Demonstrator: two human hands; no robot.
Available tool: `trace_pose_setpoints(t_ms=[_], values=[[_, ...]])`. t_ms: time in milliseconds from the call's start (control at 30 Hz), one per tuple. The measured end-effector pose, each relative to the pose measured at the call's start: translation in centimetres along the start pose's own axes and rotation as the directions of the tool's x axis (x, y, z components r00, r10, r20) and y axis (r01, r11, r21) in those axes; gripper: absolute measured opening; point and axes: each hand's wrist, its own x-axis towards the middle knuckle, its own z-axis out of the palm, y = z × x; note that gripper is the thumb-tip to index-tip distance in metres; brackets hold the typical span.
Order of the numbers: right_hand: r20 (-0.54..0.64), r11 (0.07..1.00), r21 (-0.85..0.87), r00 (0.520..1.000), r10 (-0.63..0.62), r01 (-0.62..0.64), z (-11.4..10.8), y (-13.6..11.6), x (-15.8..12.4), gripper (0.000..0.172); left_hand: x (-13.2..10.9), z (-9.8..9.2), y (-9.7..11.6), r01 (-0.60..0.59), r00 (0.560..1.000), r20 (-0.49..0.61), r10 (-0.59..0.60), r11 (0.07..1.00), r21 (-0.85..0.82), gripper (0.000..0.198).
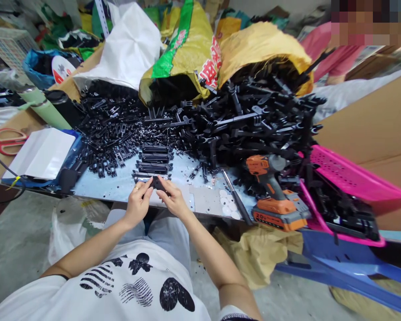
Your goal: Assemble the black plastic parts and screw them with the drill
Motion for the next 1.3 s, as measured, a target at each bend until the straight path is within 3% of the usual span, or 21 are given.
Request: trace_pose_setpoints(t_ms=[100,333,433,500,600,667,700,733,800,867,933,1000,1100,1200,1300], values=[[-0.065,0.999,-0.038,0.997,-0.035,0.033,1.5,-0.2,-0.1,0.051,0.0,0.5,0.4,-0.014,0.995,-0.1,0.01,0.999,-0.037,0.037],[-0.186,0.989,-0.121,0.977,-0.105,0.083,4.4,-0.3,-0.3,0.051,0.9,-0.2,-0.1,-0.013,0.99,-0.142,-0.011,0.986,-0.165,0.038],[-0.095,0.977,-0.188,0.989,-0.116,0.096,4.6,0.1,0.5,0.052,0.8,-0.5,-1.6,0.061,0.992,-0.095,-0.082,0.978,-0.201,0.038],[0.059,0.944,-0.305,0.992,-0.11,0.123,3.8,0.5,2.3,0.049,0.1,-0.6,-2.9,0.23,0.966,-0.058,-0.253,0.937,-0.264,0.041],[0.177,0.789,-0.588,0.98,-0.09,0.178,1.4,1.1,7.8,0.045,-1.8,-0.3,-4.9,0.499,0.837,-0.013,-0.547,0.773,-0.393,0.051],[0.112,0.603,-0.783,0.988,-0.108,0.155,-0.9,1.5,12.9,0.044,-3.1,-0.1,-5.7,0.581,0.771,0.017,-0.637,0.691,-0.43,0.058],[0.07,0.5,-0.858,0.992,-0.108,0.115,-2.1,1.7,15.6,0.042,-3.7,-0.2,-6.0,0.594,0.764,0.028,-0.644,0.686,-0.42,0.059],[0.02,0.398,-0.915,0.994,-0.106,0.061,-3.3,2.0,18.2,0.042,-4.1,-0.3,-6.1,0.589,0.78,0.031,-0.625,0.715,-0.377,0.059],[-0.035,0.218,-0.976,0.996,-0.085,-0.016,-5.2,2.5,22.8,0.041,-4.3,-1.0,-5.8,0.503,0.858,-0.017,-0.513,0.848,-0.166,0.057],[-0.05,0.101,-0.994,0.999,-0.012,-0.048,-6.4,2.9,26.0,0.038,-3.7,-1.7,-5.2,0.304,0.953,-0.045,-0.3,0.939,0.16,0.05],[-0.054,0.057,-0.997,0.995,0.082,-0.059,-6.9,2.9,27.5,0.035,-2.4,-2.2,-4.4,0.03,0.993,0.093,-0.071,0.922,0.387,0.041],[-0.06,0.063,-0.996,0.992,0.113,-0.067,-6.7,2.3,27.1,0.035,-0.8,-2.2,-3.9,-0.233,0.934,0.347,0.08,0.876,0.423,0.036],[-0.007,0.104,-0.994,0.999,0.049,-0.012,-6.2,0.6,23.1,0.043,1.3,-1.5,-3.7,-0.459,0.762,0.632,0.137,0.804,0.379,0.031],[0.115,0.177,-0.978,0.993,0.022,0.109,-6.4,-1.4,16.2,0.047,2.6,-0.7,-4.3,-0.546,0.649,0.753,0.109,0.756,0.361,0.026],[0.201,0.273,-0.945,0.978,0.051,0.18,-7.2,-1.9,8.4,0.045,3.2,-0.1,-5.0,-0.557,0.63,0.773,0.076,0.738,0.382,0.022]])
